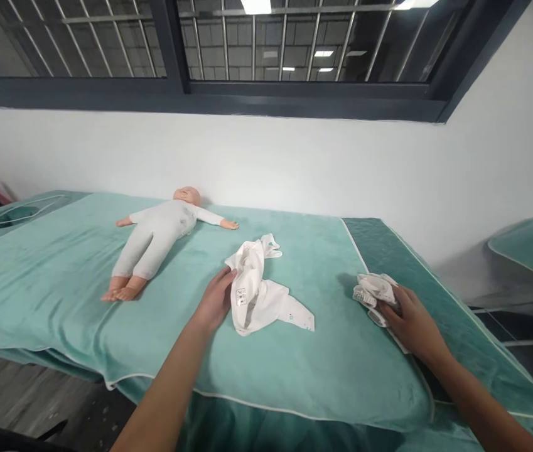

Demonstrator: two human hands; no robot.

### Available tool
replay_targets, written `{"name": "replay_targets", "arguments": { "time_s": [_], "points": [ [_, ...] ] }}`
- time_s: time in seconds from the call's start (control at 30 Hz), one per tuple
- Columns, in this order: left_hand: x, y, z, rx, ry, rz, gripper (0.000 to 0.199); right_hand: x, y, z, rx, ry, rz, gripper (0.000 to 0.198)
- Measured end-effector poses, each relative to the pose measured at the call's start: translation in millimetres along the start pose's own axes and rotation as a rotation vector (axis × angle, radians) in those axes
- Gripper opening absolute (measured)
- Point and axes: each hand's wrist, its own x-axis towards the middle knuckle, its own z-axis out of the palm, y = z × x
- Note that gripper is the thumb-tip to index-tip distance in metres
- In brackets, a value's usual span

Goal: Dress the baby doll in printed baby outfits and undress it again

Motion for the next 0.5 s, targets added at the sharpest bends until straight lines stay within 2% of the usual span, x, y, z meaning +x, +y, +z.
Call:
{"name": "replay_targets", "arguments": {
  "time_s": [0.07, 0.17, 0.23, 0.37, 0.5],
  "points": [
    [-20.4, 1.9, -3.7, 0.036, -0.014, -0.006, 0.043, -6.8, -9.0, -4.9, 0.089, -0.007, 0.018, 0.047],
    [-34.0, 5.2, -2.9, 0.11, -0.002, -0.026, 0.046, -16.9, -26.5, -10.9, 0.244, -0.038, 0.015, 0.044],
    [-34.1, 5.9, 1.2, 0.183, 0.036, -0.033, 0.047, -21.4, -35.5, -12.0, 0.287, -0.086, 0.0, 0.043],
    [-25.5, 4.4, 12.7, 0.309, 0.125, -0.022, 0.047, -19.8, -38.7, -11.9, 0.238, -0.167, -0.004, 0.047],
    [-12.6, 8.7, 20.8, 0.352, 0.163, 0.06, 0.028, -12.2, -39.1, -29.0, 0.212, -0.25, -0.031, 0.054]
  ]
}}
